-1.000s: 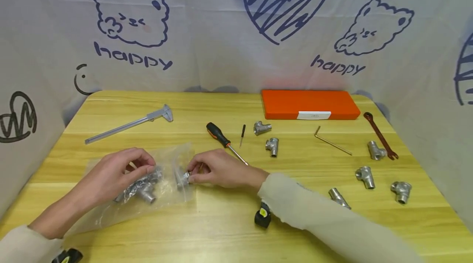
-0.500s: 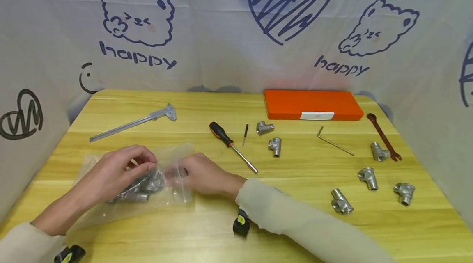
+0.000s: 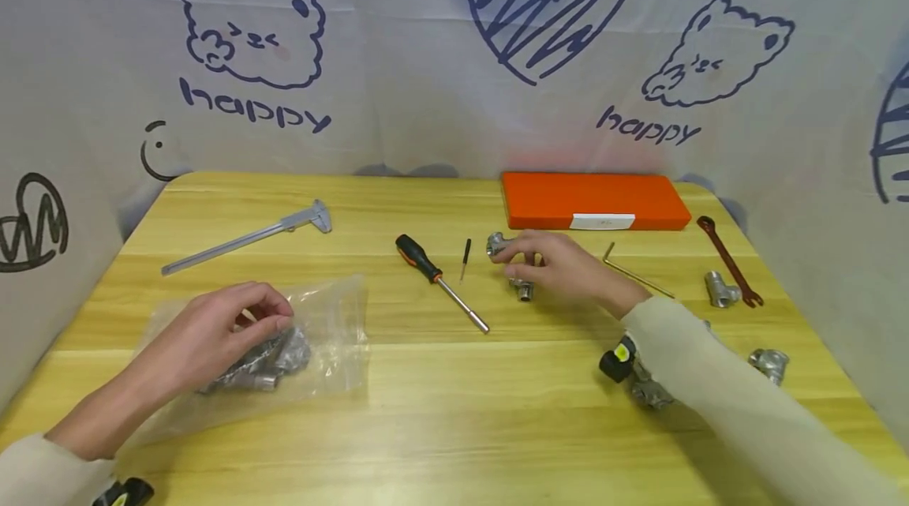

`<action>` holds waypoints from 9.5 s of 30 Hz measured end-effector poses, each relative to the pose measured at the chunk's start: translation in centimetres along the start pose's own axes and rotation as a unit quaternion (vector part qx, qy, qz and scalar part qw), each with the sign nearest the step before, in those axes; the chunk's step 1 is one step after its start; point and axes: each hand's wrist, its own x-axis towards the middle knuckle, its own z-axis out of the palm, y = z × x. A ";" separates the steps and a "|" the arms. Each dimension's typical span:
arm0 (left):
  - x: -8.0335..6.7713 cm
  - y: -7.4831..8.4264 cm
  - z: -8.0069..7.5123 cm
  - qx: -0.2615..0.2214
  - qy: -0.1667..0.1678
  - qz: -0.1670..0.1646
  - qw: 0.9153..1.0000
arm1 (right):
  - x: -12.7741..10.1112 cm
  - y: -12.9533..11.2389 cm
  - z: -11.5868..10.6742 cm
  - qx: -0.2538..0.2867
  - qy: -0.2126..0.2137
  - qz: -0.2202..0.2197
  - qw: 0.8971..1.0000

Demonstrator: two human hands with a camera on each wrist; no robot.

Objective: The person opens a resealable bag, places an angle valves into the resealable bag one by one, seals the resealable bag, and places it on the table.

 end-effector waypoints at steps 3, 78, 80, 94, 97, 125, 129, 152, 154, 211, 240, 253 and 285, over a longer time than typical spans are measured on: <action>-0.2 -0.1 -0.1 0.000 0.000 -0.001 1.000 | -0.8 2.1 -0.8 -0.026 -0.012 0.012 1.000; 0.2 -0.1 -0.4 0.000 0.001 -0.010 1.000 | 3.9 -5.7 4.4 0.041 0.023 -0.041 0.998; 0.3 -0.1 -0.3 0.002 0.002 -0.008 1.000 | 3.3 -3.5 2.7 0.028 0.049 -0.015 0.998; 0.1 0.1 -0.6 -0.001 0.008 -0.007 1.000 | 2.5 4.6 -0.2 -0.055 0.064 0.062 0.994; 0.2 0.2 -0.6 0.005 0.008 -0.009 1.000 | 2.5 4.9 -0.1 -0.049 0.061 0.054 0.996; 0.3 0.0 -0.4 -0.006 0.013 0.003 1.000 | 4.6 -10.0 9.3 0.038 -0.010 -0.078 0.996; 0.4 0.1 -0.4 -0.007 0.012 0.000 1.000 | 5.9 -12.4 12.1 0.046 -0.015 -0.087 0.995; -0.2 0.0 -1.0 0.001 0.014 -0.005 1.000 | 1.4 -8.2 5.3 0.052 -0.021 -0.063 0.996; -0.2 0.0 -1.0 0.003 0.013 -0.007 1.000 | -1.1 -5.5 2.9 0.048 -0.013 -0.042 0.998; -0.2 -0.4 -1.0 0.000 0.020 0.000 1.000 | 1.5 -5.6 3.0 0.146 -0.035 -0.017 0.988; 0.1 0.2 -1.3 0.001 0.021 -0.004 1.000 | 8.2 -16.6 16.4 0.024 -0.017 -0.116 0.993; 0.0 0.2 -1.3 0.005 0.023 -0.012 1.000 | 3.4 -11.1 9.0 0.034 -0.002 -0.043 0.998; 0.3 -0.1 -1.4 0.008 0.013 -0.014 1.000 | -21.0 11.0 -8.3 -0.114 -0.013 0.129 0.985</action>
